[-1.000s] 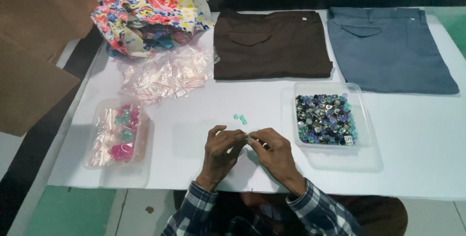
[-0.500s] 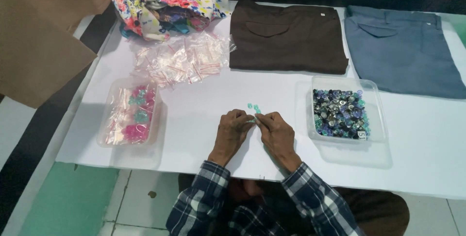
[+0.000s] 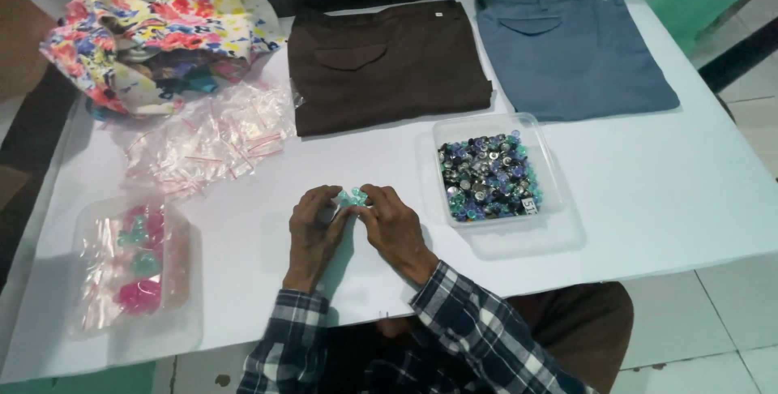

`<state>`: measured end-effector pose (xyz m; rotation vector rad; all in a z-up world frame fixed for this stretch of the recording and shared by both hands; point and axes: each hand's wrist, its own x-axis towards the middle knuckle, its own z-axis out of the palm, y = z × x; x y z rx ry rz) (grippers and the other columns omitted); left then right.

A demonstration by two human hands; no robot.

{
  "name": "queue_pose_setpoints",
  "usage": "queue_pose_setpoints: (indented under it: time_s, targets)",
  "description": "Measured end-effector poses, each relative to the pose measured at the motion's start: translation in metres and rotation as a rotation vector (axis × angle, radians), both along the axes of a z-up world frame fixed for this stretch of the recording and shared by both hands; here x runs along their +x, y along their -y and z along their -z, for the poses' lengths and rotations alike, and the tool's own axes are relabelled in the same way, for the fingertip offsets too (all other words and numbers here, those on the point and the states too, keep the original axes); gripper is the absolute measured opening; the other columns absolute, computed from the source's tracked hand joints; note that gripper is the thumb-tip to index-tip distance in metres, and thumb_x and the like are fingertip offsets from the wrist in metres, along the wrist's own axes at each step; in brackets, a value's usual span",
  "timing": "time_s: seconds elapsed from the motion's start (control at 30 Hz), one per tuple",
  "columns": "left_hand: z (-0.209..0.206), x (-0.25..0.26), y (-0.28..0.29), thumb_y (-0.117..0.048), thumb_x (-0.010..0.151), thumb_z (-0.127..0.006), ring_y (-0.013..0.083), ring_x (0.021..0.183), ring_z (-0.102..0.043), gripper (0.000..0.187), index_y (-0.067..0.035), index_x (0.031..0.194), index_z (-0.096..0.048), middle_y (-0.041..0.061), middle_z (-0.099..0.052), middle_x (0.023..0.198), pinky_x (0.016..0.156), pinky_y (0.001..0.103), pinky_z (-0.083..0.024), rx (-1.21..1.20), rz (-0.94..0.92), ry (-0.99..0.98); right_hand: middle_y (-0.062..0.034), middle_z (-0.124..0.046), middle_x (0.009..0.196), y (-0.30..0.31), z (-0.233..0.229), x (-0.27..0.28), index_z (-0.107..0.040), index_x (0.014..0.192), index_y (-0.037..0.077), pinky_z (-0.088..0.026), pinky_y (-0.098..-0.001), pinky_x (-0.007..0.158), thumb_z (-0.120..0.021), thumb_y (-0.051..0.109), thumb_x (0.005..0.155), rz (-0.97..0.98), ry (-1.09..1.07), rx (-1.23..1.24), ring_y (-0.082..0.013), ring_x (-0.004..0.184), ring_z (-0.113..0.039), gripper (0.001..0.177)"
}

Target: A person is sorting small light blue beads and placing them into small clear plastic bags on a work table.

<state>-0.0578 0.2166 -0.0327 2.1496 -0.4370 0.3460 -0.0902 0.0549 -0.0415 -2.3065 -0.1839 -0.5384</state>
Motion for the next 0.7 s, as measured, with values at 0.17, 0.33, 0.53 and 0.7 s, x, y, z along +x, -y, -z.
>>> queue_pose_setpoints:
  time_s: [0.17, 0.33, 0.53, 0.7]
  targets:
    - [-0.006, -0.007, 0.02, -0.018, 0.083, -0.083, 0.0224, 0.085, -0.072, 0.031, -0.015, 0.112, -0.071, 0.005, -0.069, 0.104, 0.086, 0.037, -0.056, -0.062, -0.056, 0.18, -0.0048, -0.063, 0.085, 0.015, -0.031, -0.029, -0.064, 0.116, 0.009, -0.064, -0.0284, 0.055, -0.063, 0.016, 0.1, -0.007, 0.099, 0.001, -0.0235, 0.07, -0.074, 0.018]
    - [-0.038, -0.017, 0.063, -0.013, 0.087, -0.079, 0.0199, 0.09, -0.072, 0.014, -0.017, 0.1, -0.076, 0.0, -0.071, 0.095, 0.089, 0.033, -0.054, -0.047, 0.006, 0.34, 0.0011, -0.069, 0.086, 0.092, -0.051, -0.045, -0.076, 0.104, 0.017, -0.063, -0.0278, 0.054, -0.072, 0.018, 0.095, 0.091, 0.217, -0.05, -0.0216, 0.073, -0.075, 0.01]
    - [-0.053, -0.016, 0.123, -0.014, 0.09, -0.073, 0.019, 0.096, -0.07, 0.009, -0.018, 0.097, -0.076, 0.0, -0.074, 0.098, 0.099, 0.043, -0.047, 0.134, 0.311, 0.321, -0.0096, -0.075, 0.106, 0.163, -0.116, -0.025, -0.079, 0.105, 0.012, -0.061, -0.0485, 0.077, -0.066, 0.005, 0.086, -0.093, -0.337, -0.497, -0.0389, 0.095, -0.072, 0.024]
    - [-0.046, -0.01, 0.143, -0.008, 0.091, -0.069, 0.0244, 0.109, -0.067, 0.012, -0.014, 0.098, -0.075, 0.005, -0.074, 0.104, 0.107, 0.052, -0.041, 0.305, 0.399, 0.239, -0.0134, -0.078, 0.101, 0.16, -0.116, -0.008, -0.08, 0.102, 0.012, -0.059, -0.0505, 0.077, -0.063, 0.007, 0.083, -0.385, -0.613, -0.605, -0.0427, 0.092, -0.072, 0.026]
